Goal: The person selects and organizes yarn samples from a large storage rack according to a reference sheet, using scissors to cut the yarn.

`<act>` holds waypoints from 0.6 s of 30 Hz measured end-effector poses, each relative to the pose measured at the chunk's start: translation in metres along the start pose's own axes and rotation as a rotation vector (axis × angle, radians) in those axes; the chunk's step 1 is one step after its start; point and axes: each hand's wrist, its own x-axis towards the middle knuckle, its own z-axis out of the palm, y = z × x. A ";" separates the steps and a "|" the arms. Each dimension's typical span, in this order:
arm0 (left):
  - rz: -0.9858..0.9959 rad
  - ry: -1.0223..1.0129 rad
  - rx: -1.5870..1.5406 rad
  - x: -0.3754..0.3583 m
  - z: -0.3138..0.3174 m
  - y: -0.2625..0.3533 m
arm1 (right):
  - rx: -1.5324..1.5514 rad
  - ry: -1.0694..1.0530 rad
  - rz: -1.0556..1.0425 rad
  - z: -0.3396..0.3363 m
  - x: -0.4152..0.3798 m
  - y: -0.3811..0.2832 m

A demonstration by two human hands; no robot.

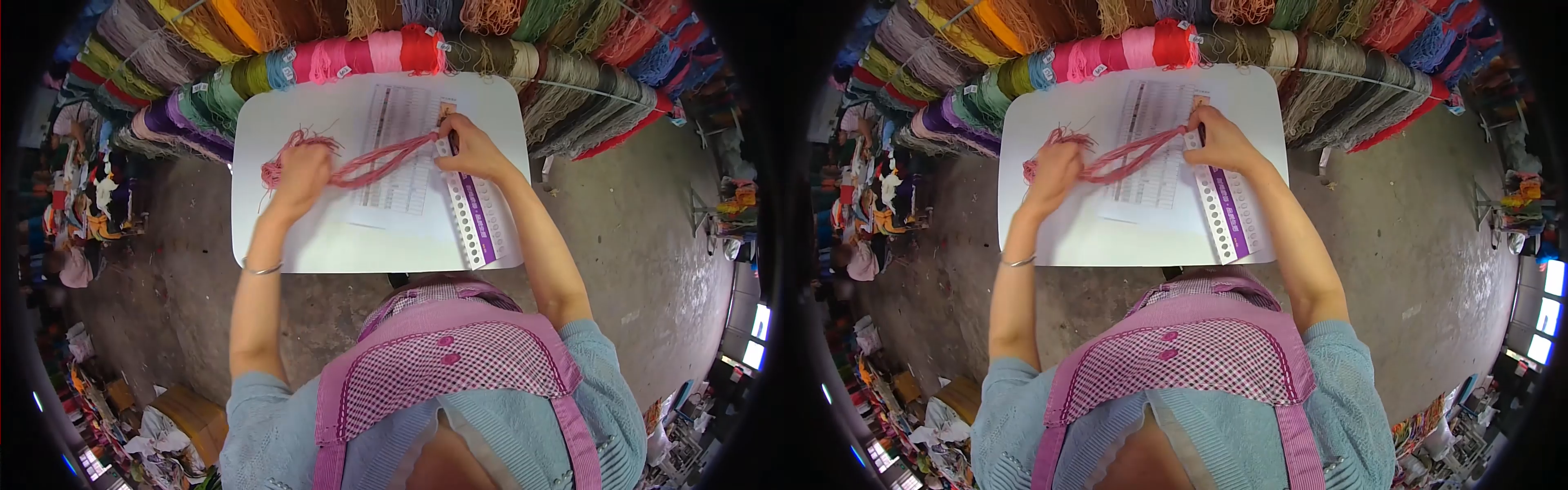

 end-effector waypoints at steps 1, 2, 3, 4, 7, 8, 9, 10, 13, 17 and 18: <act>-0.058 -0.063 0.021 -0.007 -0.014 -0.010 | -0.025 0.039 -0.031 -0.002 -0.001 0.003; -0.215 -0.071 -0.179 -0.016 -0.028 -0.015 | -0.020 0.042 -0.034 -0.005 -0.002 0.002; -0.214 -0.072 -0.171 -0.021 -0.032 -0.015 | -0.018 0.024 -0.019 -0.008 -0.003 -0.001; -0.170 0.025 -0.147 -0.026 -0.037 -0.013 | -0.016 0.006 -0.004 -0.011 -0.003 -0.008; -0.017 0.156 -0.359 -0.008 -0.018 0.028 | -0.038 -0.078 -0.175 -0.005 0.001 -0.043; 0.014 0.130 -0.326 0.001 -0.006 0.043 | -0.020 -0.090 -0.172 -0.004 0.001 -0.061; 0.006 0.141 -0.427 0.009 0.015 0.061 | -0.025 -0.095 -0.178 -0.002 0.001 -0.069; 0.001 0.151 -0.531 0.015 0.027 0.072 | -0.056 -0.065 -0.229 -0.001 0.003 -0.075; -0.308 -0.410 -0.859 0.017 0.020 0.069 | -0.159 -0.035 -0.237 -0.008 0.007 -0.071; -0.284 -0.172 -0.657 -0.024 -0.028 0.019 | -0.238 -0.013 -0.176 -0.016 0.015 -0.040; -0.302 -0.190 -0.595 -0.037 -0.043 0.004 | -0.232 -0.019 -0.122 -0.017 0.016 -0.036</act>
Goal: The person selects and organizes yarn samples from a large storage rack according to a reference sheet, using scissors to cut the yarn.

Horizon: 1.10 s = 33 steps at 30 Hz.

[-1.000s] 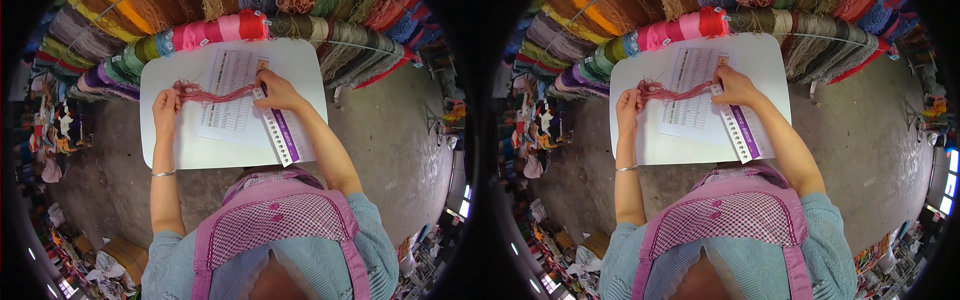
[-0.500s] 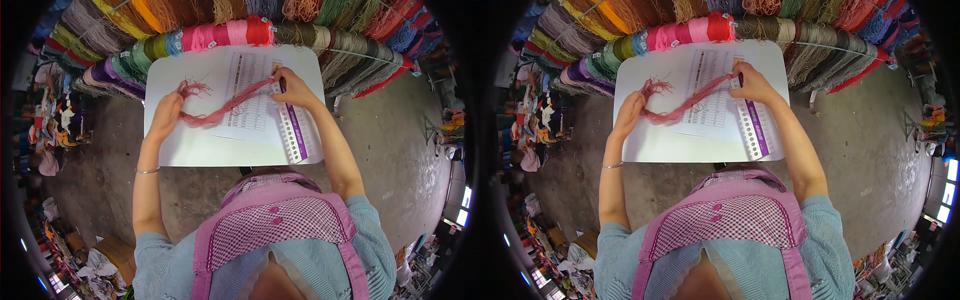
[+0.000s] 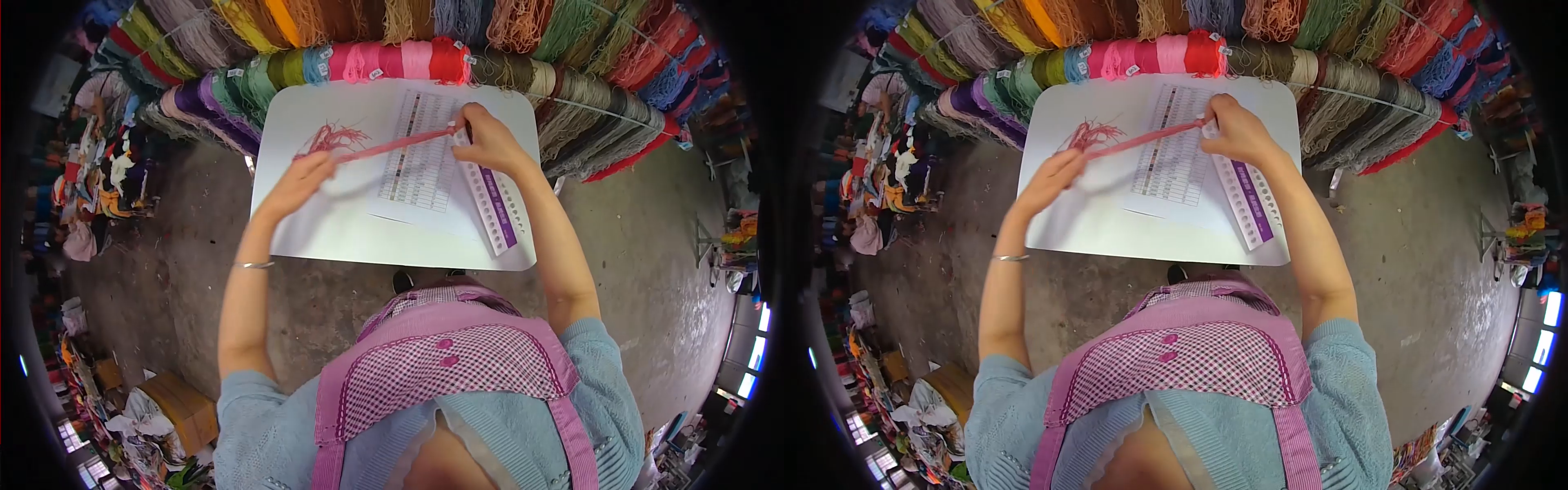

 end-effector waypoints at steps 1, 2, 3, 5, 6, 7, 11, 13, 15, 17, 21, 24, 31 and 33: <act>-0.027 -0.023 -0.024 -0.014 -0.019 -0.006 | -0.012 0.010 0.016 0.001 0.001 0.003; -0.056 -0.044 -0.049 -0.028 -0.036 -0.009 | -0.010 0.012 0.009 0.001 0.000 0.002; -0.082 0.009 0.049 -0.042 -0.049 -0.008 | 0.025 0.004 0.037 0.002 0.000 0.000; -0.153 0.078 0.156 -0.064 -0.072 -0.003 | 0.063 -0.009 0.045 0.005 0.004 -0.001; -0.196 0.092 0.164 -0.074 -0.082 -0.003 | 0.058 -0.015 0.044 0.010 0.006 0.001; -0.129 0.104 0.193 -0.082 -0.091 -0.006 | 0.053 -0.021 0.044 0.016 0.008 0.003; -0.124 0.189 0.313 -0.113 -0.128 -0.025 | -0.029 -0.032 0.035 0.032 0.015 0.014; -0.116 0.285 0.305 -0.128 -0.151 -0.051 | -0.062 -0.026 0.109 0.035 0.014 0.013; -0.128 0.366 0.386 -0.135 -0.164 -0.064 | -0.083 0.003 0.102 0.039 0.013 0.015; -0.206 0.532 0.518 -0.137 -0.163 -0.061 | -0.105 0.036 0.094 0.043 0.013 0.013; 0.221 0.591 0.928 -0.091 -0.117 -0.038 | -0.066 0.089 0.029 0.046 0.009 0.020; 0.253 0.432 0.418 -0.030 -0.043 -0.015 | -0.062 0.121 -0.020 0.049 0.005 0.022; 0.289 0.418 0.282 0.076 0.043 -0.053 | 0.036 0.167 -0.123 0.056 0.001 0.037; 0.267 0.403 0.039 0.079 0.032 -0.056 | 0.056 0.182 -0.135 0.057 -0.001 0.039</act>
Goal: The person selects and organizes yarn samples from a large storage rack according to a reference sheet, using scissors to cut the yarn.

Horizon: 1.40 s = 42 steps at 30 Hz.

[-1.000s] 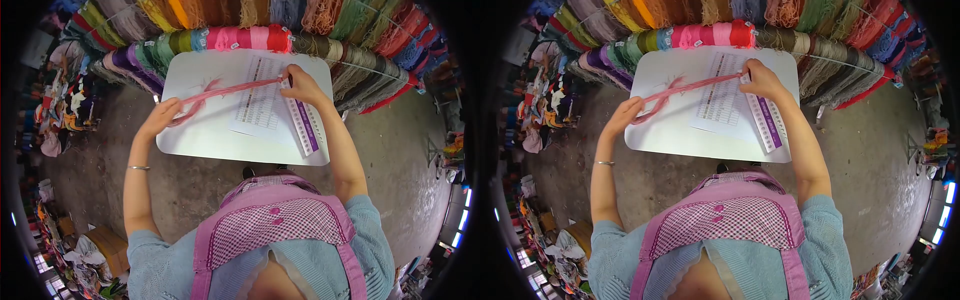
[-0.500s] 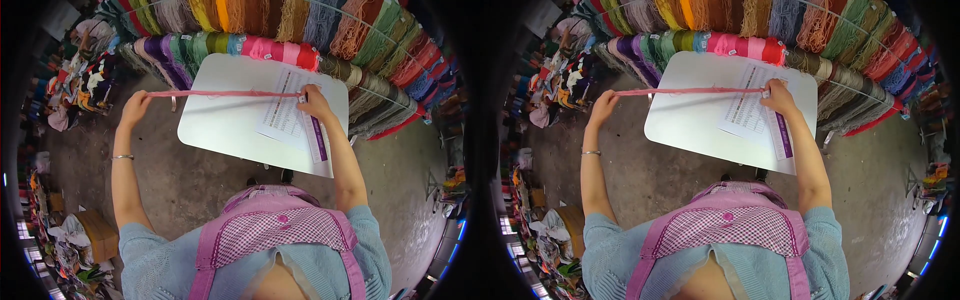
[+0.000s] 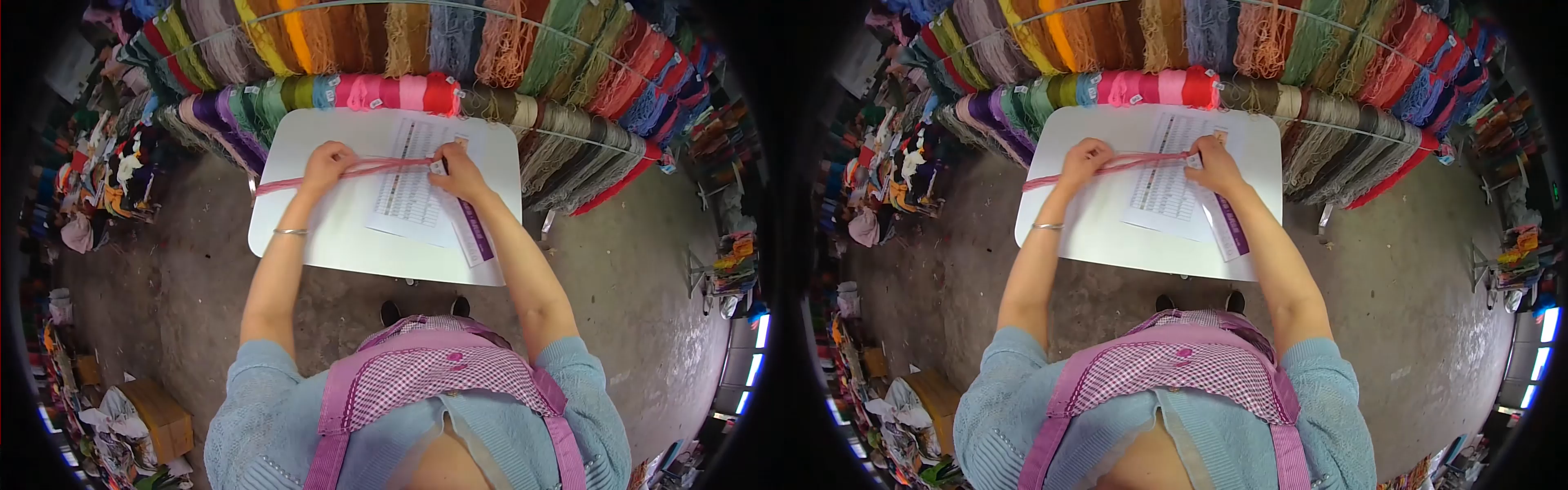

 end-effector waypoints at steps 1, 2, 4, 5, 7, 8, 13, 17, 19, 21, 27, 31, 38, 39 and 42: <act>-0.165 -0.017 -0.132 -0.003 -0.009 0.015 | 0.019 0.011 -0.010 0.001 -0.001 0.001; -0.332 -0.033 -0.262 -0.006 -0.021 0.035 | 0.015 0.010 0.003 0.001 -0.002 0.002; -0.212 -0.008 -0.271 -0.010 -0.042 0.044 | 0.027 0.024 0.002 0.003 0.001 0.006; -0.298 0.074 -0.354 -0.014 -0.049 0.052 | 0.027 0.033 0.006 0.005 -0.002 0.007; -0.387 0.211 -0.328 -0.019 -0.064 0.063 | 0.057 0.006 0.018 0.005 -0.002 0.009; -0.390 0.257 -0.219 -0.021 -0.071 0.070 | 0.048 0.003 0.024 0.006 -0.002 0.008; -0.365 0.464 -0.011 -0.030 -0.080 0.118 | 0.059 -0.027 -0.016 0.003 0.001 0.011; -0.394 0.457 0.111 -0.038 -0.104 0.154 | 0.020 -0.030 0.025 0.002 0.000 0.008; -0.496 0.266 0.009 -0.045 -0.122 0.158 | 0.016 -0.005 0.002 0.002 0.000 0.007; -0.573 0.318 -0.251 -0.054 -0.137 0.158 | 0.021 0.007 0.002 0.002 -0.002 0.008; -0.517 0.600 -0.892 -0.121 -0.239 0.137 | 0.038 0.015 -0.025 0.000 -0.002 0.009; -0.430 1.020 -0.813 -0.204 -0.348 0.138 | 0.016 -0.026 -0.029 -0.001 0.000 0.015; -0.188 1.629 -0.259 -0.418 -0.551 0.148 | -0.006 -0.049 -0.034 -0.004 0.002 0.012; -0.131 1.670 -0.228 -0.434 -0.560 0.153 | -0.013 -0.061 -0.058 -0.005 0.002 0.011; -0.002 1.449 -0.267 -0.492 -0.608 0.147 | 0.018 -0.058 -0.014 -0.005 0.005 0.004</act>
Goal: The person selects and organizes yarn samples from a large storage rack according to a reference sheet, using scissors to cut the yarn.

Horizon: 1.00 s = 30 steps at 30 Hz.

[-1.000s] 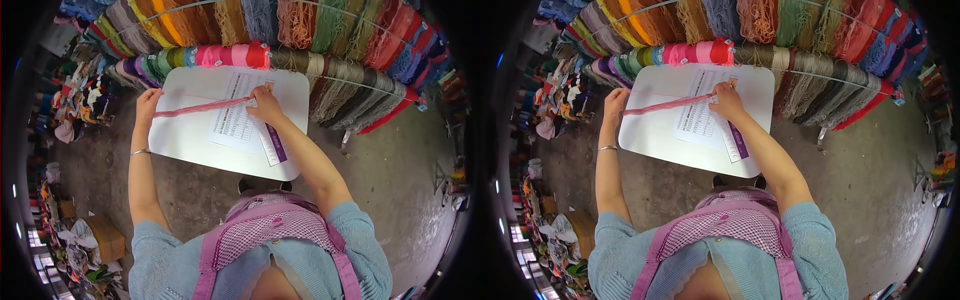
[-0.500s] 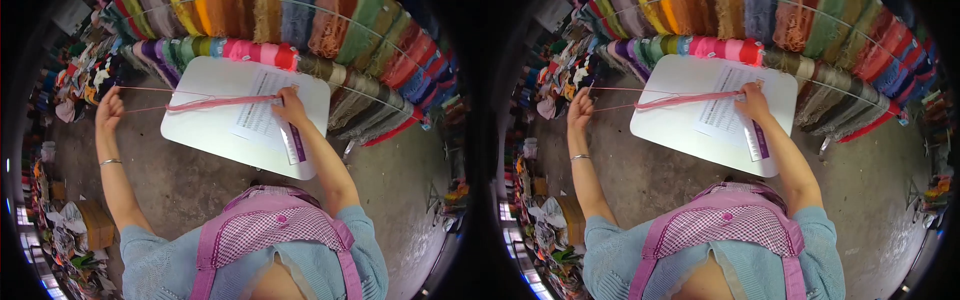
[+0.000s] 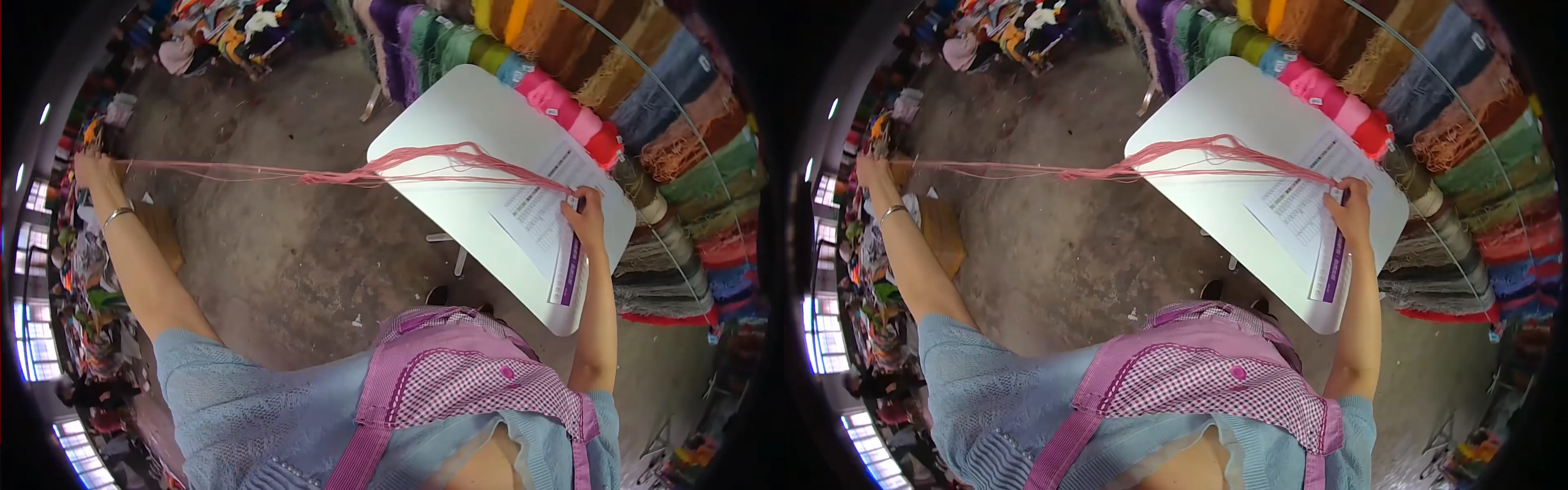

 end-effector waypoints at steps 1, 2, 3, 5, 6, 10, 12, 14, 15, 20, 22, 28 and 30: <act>-0.024 -0.278 -0.084 0.018 -0.025 0.000 | 0.002 -0.015 -0.007 0.000 0.002 -0.005; -0.048 -0.559 -0.174 0.022 -0.039 0.000 | 0.000 -0.034 0.031 -0.002 0.004 -0.009; -0.051 -0.550 -0.175 -0.064 0.049 -0.014 | -0.005 -0.050 0.072 -0.004 0.005 -0.011; 0.505 0.419 0.420 -0.155 0.166 0.001 | -0.077 -0.033 -0.042 -0.001 0.008 0.004; 0.443 0.243 0.317 -0.169 0.178 -0.007 | -0.091 -0.066 0.048 -0.004 0.011 -0.009; -0.138 -0.250 0.113 -0.321 0.326 -0.062 | -0.147 -0.024 -0.245 -0.003 0.024 -0.043; -0.391 -0.649 0.117 -0.406 0.378 -0.090 | -0.073 -0.097 -0.161 -0.009 0.025 -0.073; -0.419 -0.804 0.049 -0.493 0.418 -0.133 | 0.047 -0.140 -0.181 -0.016 0.026 -0.094; -0.508 -0.901 0.217 -0.526 0.444 -0.135 | 0.047 -0.177 -0.164 -0.021 0.026 -0.102; -0.194 -1.004 0.579 -0.619 0.512 -0.181 | 0.129 -0.142 -0.217 -0.030 0.022 -0.101; -0.130 -1.007 0.588 -0.625 0.521 -0.186 | 0.137 -0.160 -0.158 -0.033 0.021 -0.094; -0.725 -1.136 0.236 -0.624 0.528 -0.193 | 0.092 -0.162 -0.140 -0.054 0.020 -0.067; -0.774 -1.158 0.158 -0.624 0.528 -0.194 | 0.038 -0.087 -0.239 -0.062 0.023 -0.057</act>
